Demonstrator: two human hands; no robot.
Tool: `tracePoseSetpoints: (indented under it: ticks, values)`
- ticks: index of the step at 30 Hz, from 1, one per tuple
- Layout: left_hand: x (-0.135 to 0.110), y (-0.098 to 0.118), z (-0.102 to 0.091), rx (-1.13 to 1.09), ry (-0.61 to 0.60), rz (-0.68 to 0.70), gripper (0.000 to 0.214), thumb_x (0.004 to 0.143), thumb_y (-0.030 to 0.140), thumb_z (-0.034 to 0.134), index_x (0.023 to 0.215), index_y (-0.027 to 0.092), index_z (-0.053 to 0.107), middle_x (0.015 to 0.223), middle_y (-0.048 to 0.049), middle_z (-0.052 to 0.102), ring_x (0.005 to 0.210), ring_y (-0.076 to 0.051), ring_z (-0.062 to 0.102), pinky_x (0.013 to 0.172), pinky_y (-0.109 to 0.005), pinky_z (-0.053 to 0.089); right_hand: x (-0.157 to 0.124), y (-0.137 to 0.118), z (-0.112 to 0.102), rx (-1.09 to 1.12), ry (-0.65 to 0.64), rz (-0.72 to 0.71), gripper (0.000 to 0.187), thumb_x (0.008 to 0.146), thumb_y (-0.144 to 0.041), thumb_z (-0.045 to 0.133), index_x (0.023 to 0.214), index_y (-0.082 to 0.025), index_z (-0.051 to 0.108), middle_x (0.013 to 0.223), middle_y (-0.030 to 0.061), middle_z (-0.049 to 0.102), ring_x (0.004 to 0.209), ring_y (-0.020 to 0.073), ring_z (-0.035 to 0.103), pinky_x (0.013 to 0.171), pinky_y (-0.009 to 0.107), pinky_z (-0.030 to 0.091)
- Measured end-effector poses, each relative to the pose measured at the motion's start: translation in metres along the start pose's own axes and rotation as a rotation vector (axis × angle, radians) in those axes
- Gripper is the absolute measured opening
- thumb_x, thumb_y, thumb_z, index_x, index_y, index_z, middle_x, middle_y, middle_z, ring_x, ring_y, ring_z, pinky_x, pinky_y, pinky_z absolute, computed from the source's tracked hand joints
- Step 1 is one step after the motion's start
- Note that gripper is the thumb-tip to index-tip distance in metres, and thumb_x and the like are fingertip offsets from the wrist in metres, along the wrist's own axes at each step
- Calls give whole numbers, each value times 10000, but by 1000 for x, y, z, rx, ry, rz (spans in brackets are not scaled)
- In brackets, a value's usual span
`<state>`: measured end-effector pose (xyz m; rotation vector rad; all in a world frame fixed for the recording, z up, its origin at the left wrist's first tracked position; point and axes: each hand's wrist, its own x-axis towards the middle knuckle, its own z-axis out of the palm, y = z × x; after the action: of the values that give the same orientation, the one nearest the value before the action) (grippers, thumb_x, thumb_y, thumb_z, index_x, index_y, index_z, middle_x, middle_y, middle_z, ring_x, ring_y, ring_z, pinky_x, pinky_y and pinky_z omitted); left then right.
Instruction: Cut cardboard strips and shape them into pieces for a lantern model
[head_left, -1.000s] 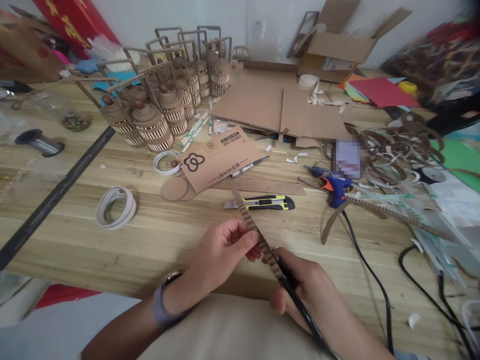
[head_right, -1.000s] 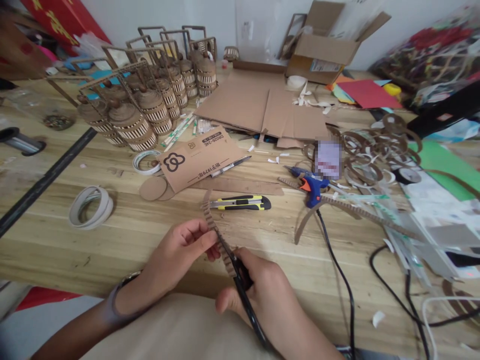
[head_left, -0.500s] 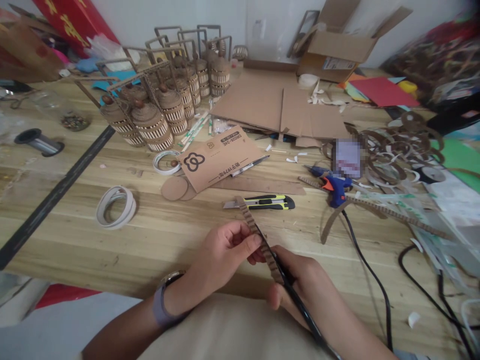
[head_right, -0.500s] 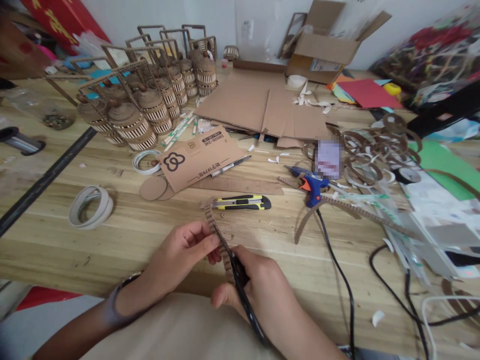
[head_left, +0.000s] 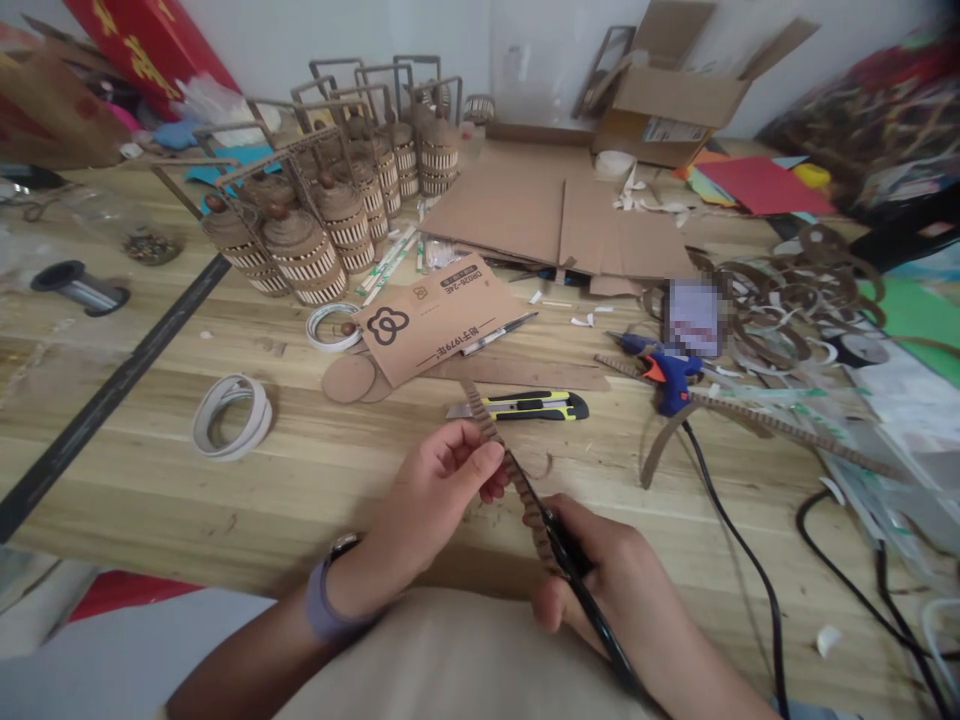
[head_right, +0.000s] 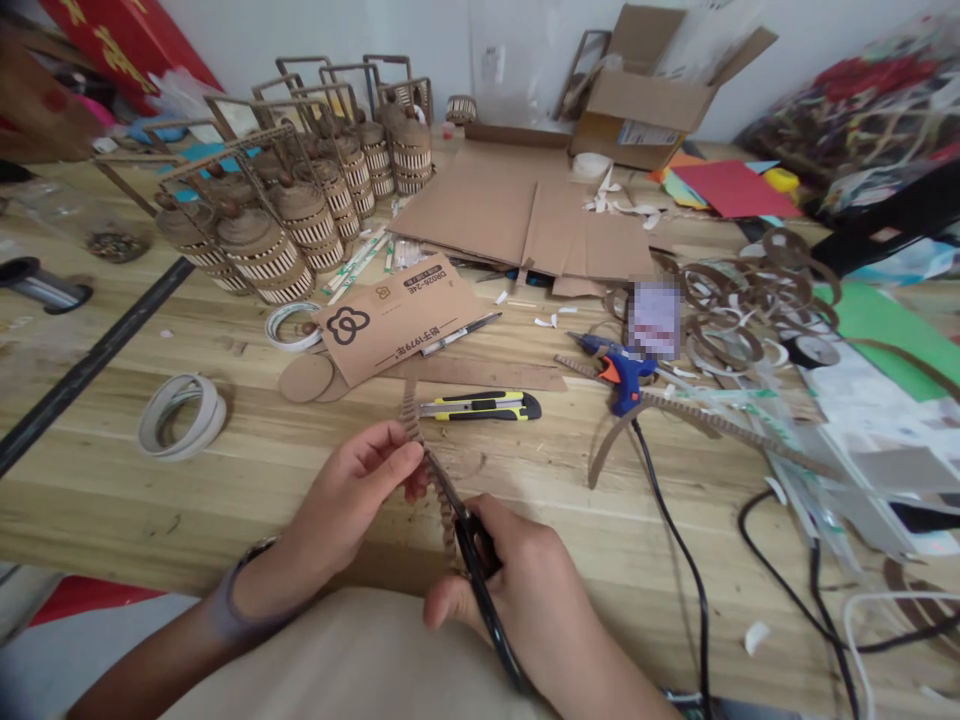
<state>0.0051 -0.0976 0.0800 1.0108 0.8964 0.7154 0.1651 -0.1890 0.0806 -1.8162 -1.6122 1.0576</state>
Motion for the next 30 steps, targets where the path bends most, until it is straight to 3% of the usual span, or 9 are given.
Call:
tracePoseSetpoints:
  ticks: [3,9,14,21,30]
  values:
    - [-2,-3,2,20,12,5,315,822,444,676,708,173,563,617,24,577,591,-111,541,597,-239,455,2,-3,-2,-16,8,-27,386,727,-566,687,813,-199,604,534,-64,492,485,105,418,435,206,291]
    - [-5,-2,3,44,20,5,328,808,461,686,707,173,565,618,18,587,594,-116,556,598,-239,464,4,-7,-4,-16,-15,-24,410,740,-583,663,660,-208,517,499,-57,477,467,100,421,423,202,278]
    - [-6,0,3,47,17,2,321,821,450,669,697,176,556,615,20,583,592,-113,554,592,-232,465,2,-4,-1,16,-33,-2,407,787,-576,625,646,-214,503,506,-44,526,467,105,446,443,209,319]
    - [-8,0,3,100,-25,2,321,840,465,645,718,179,564,634,13,586,606,-122,552,601,-245,465,1,-6,-4,-58,-70,-2,287,753,-486,660,786,-210,587,552,-37,576,512,136,510,456,217,354]
    - [-9,-2,4,56,-43,5,308,838,448,655,734,172,568,641,15,578,606,-116,536,596,-239,453,4,-8,1,-19,-28,-2,336,761,-509,627,633,-232,484,508,-37,543,463,127,519,436,214,346]
